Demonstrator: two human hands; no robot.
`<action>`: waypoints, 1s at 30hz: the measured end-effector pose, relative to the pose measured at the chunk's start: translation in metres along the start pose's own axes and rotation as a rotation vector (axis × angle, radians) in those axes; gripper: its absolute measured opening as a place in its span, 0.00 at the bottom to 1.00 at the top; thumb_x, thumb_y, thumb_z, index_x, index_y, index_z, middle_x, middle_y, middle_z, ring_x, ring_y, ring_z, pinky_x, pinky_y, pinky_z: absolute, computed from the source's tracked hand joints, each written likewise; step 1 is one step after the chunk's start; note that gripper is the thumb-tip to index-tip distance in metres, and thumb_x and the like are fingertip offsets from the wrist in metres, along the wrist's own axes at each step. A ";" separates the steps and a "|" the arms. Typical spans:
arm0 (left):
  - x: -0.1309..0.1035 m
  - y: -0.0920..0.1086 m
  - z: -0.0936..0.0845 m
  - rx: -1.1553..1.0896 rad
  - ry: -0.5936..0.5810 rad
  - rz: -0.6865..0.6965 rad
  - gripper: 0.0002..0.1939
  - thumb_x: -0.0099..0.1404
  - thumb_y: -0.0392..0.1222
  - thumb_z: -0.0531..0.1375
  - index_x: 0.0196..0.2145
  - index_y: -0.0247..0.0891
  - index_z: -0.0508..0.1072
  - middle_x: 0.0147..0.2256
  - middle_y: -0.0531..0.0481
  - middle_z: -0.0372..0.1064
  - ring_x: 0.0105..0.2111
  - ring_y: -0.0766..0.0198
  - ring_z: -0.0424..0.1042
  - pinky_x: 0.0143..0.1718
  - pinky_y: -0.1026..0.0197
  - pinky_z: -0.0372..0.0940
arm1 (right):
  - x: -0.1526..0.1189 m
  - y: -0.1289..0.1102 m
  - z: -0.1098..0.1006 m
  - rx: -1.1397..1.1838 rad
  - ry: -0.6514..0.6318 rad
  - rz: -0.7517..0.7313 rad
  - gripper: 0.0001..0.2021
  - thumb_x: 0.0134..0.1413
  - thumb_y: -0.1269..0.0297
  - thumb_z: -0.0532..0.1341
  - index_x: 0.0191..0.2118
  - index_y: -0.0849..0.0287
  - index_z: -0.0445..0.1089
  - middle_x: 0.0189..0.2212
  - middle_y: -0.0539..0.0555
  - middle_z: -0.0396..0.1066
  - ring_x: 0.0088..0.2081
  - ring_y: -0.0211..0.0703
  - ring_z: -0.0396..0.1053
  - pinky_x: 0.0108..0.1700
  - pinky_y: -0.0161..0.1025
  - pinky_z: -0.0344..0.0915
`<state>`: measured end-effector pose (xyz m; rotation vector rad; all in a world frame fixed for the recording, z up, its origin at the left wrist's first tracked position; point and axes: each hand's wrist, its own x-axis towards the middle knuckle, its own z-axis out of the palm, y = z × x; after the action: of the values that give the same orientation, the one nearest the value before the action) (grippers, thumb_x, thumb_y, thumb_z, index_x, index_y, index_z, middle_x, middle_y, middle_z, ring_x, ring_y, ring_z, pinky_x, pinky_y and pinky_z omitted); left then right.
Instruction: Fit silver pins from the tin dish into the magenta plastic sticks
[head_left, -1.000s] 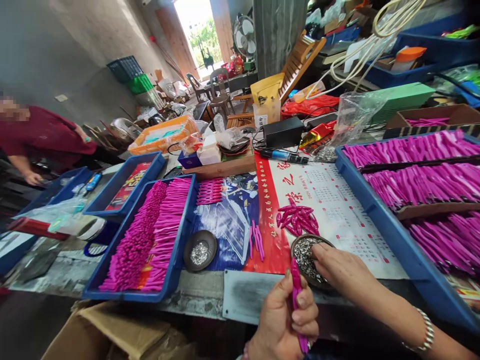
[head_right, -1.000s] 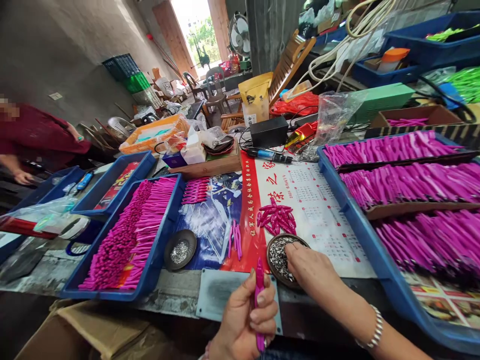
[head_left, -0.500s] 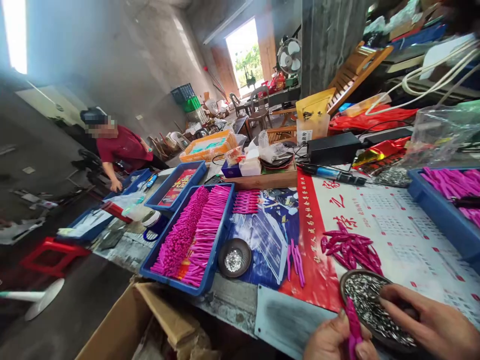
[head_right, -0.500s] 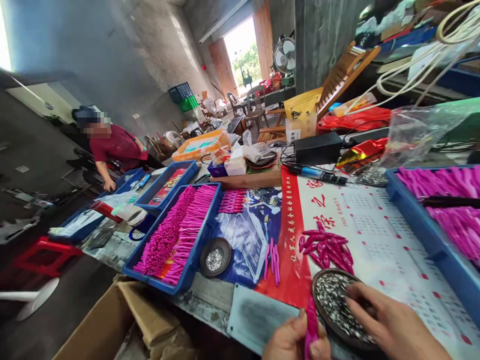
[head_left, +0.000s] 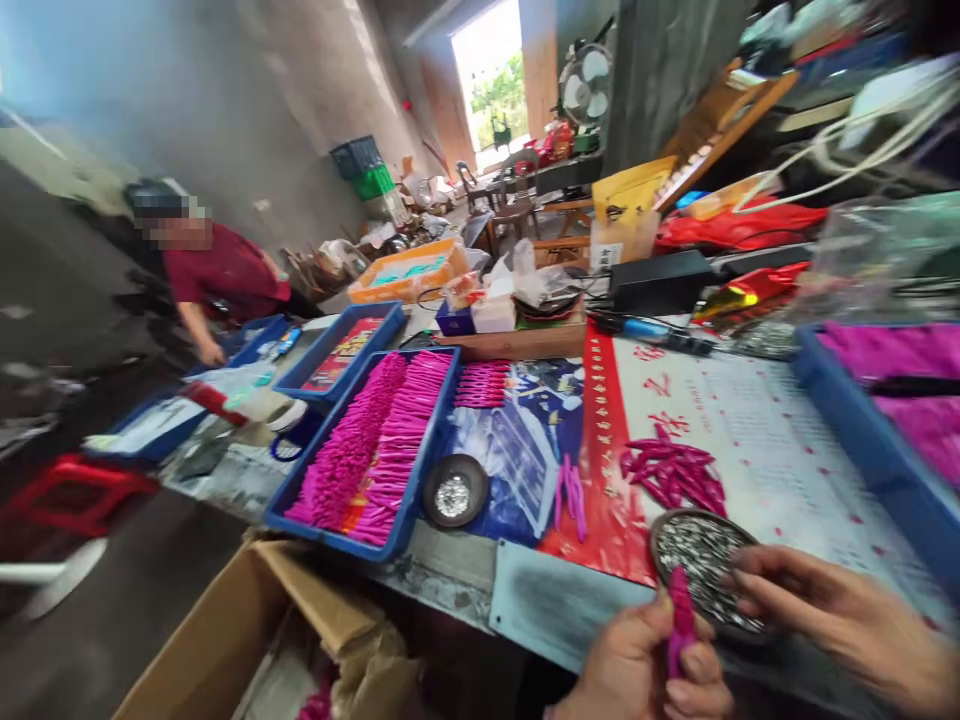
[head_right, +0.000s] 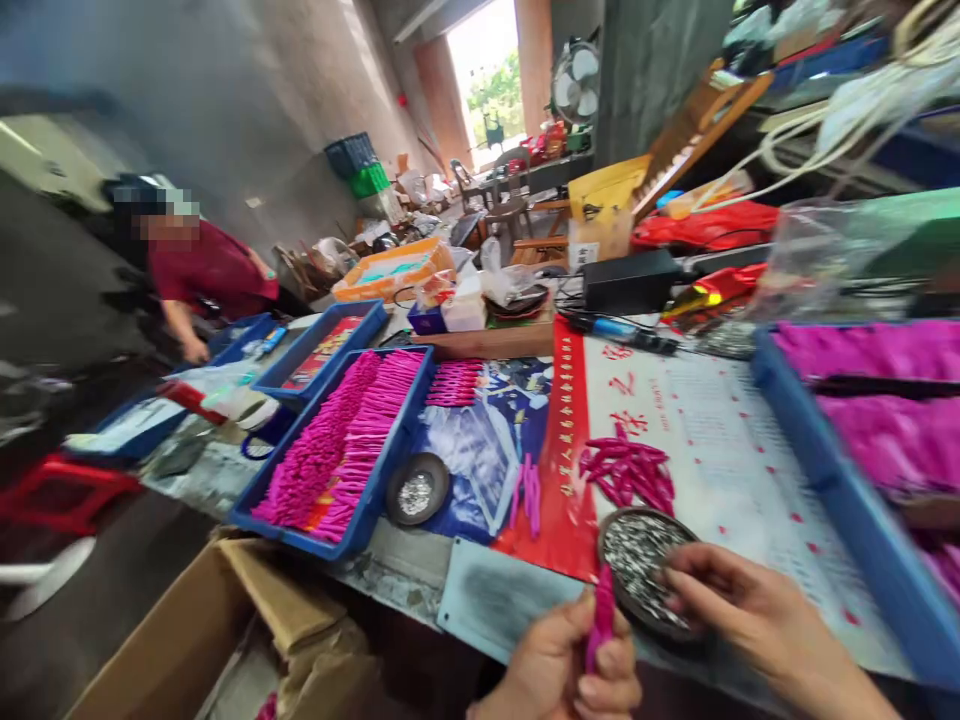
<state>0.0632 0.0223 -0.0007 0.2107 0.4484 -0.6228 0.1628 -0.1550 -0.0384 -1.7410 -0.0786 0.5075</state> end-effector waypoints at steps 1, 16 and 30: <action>-0.001 0.000 0.000 -0.032 -0.003 0.000 0.20 0.48 0.46 0.72 0.29 0.32 0.68 0.19 0.60 0.55 0.15 0.77 0.45 0.17 0.71 0.36 | -0.003 -0.011 -0.001 0.068 -0.037 0.039 0.22 0.33 0.44 0.70 0.27 0.60 0.75 0.20 0.56 0.73 0.22 0.46 0.70 0.23 0.39 0.68; 0.005 -0.002 -0.001 -0.088 0.068 0.000 0.18 0.50 0.44 0.71 0.30 0.30 0.70 0.18 0.58 0.61 0.12 0.79 0.53 0.13 0.75 0.44 | -0.051 -0.037 0.035 0.250 -0.096 -0.139 0.10 0.52 0.56 0.66 0.29 0.57 0.73 0.40 0.56 0.69 0.36 0.43 0.71 0.36 0.36 0.72; 0.003 -0.011 -0.005 0.239 0.082 0.251 0.15 0.62 0.49 0.63 0.33 0.36 0.63 0.22 0.58 0.60 0.13 0.79 0.53 0.14 0.72 0.42 | -0.060 -0.048 0.047 -0.125 0.034 -0.328 0.07 0.57 0.60 0.60 0.31 0.55 0.70 0.40 0.56 0.70 0.35 0.44 0.72 0.34 0.35 0.71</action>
<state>0.0571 0.0140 -0.0065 0.5133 0.4180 -0.4213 0.1020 -0.1202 0.0172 -1.8123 -0.3726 0.2359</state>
